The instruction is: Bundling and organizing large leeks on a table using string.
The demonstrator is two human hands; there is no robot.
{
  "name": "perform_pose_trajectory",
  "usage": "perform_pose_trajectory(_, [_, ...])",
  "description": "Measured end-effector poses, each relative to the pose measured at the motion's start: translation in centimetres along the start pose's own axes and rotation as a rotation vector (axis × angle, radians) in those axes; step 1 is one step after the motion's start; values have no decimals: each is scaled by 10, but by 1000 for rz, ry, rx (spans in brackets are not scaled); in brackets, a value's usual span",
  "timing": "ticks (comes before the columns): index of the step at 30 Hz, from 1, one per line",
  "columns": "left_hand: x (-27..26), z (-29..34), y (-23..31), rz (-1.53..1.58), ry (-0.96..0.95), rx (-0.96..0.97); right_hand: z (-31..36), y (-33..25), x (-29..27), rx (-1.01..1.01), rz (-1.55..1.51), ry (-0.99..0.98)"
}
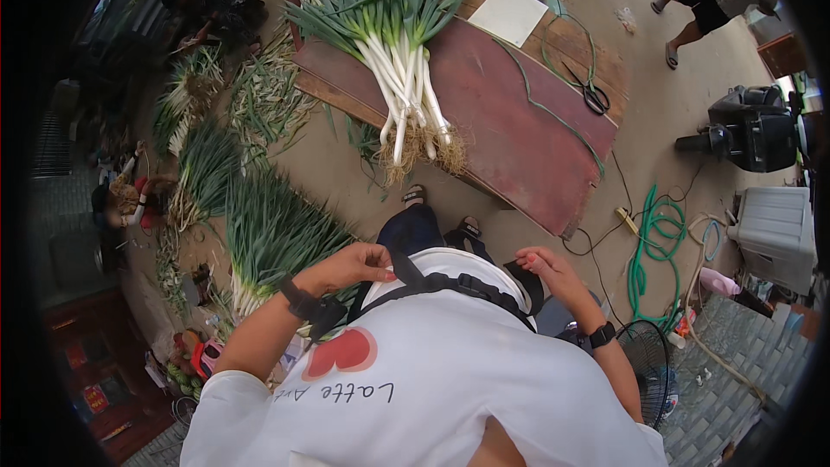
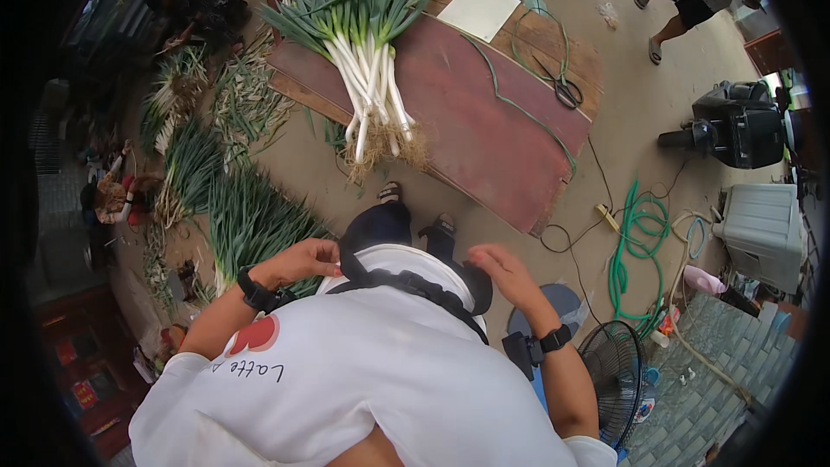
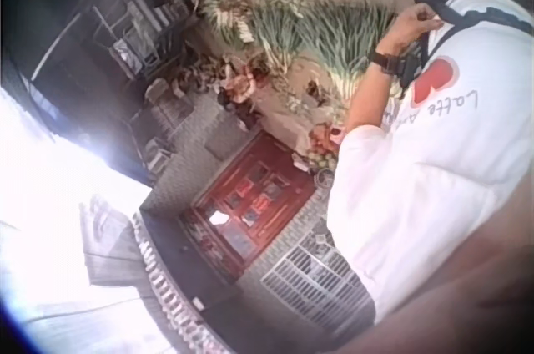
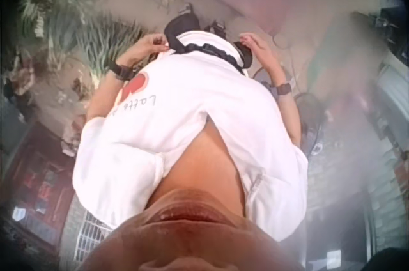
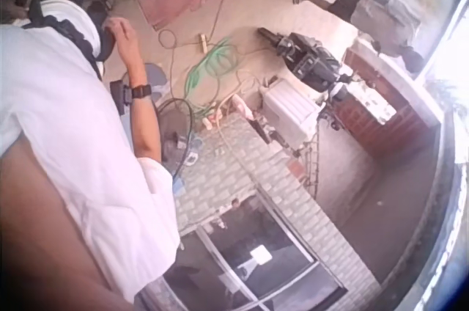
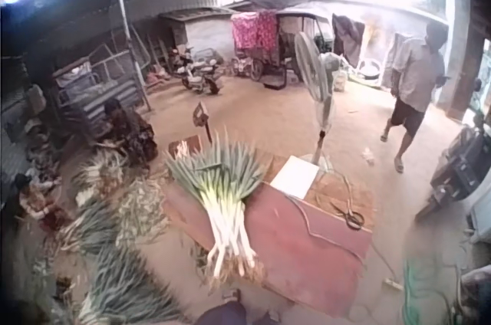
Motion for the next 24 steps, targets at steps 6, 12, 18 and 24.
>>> perform_pose_trajectory(6, [-41,-21,-35,115,254,-90,-69,-18,35,-35,470,-563])
perform_pose_trajectory(12, [-158,-85,13,-17,446,52,-188,-43,30,-155,639,-175])
perform_pose_trajectory(18, [-237,-214,87,33,657,283,-315,-82,118,-254,643,-24])
perform_pose_trajectory(24, [-252,-274,97,-175,1109,371,-358,-55,185,-117,596,118])
Point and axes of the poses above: each hand's wrist, its own z-axis away from the middle knuckle, its own x-axis out of the palm, y = z × x, the point moved 1 cm from there along -z, towards the middle knuckle
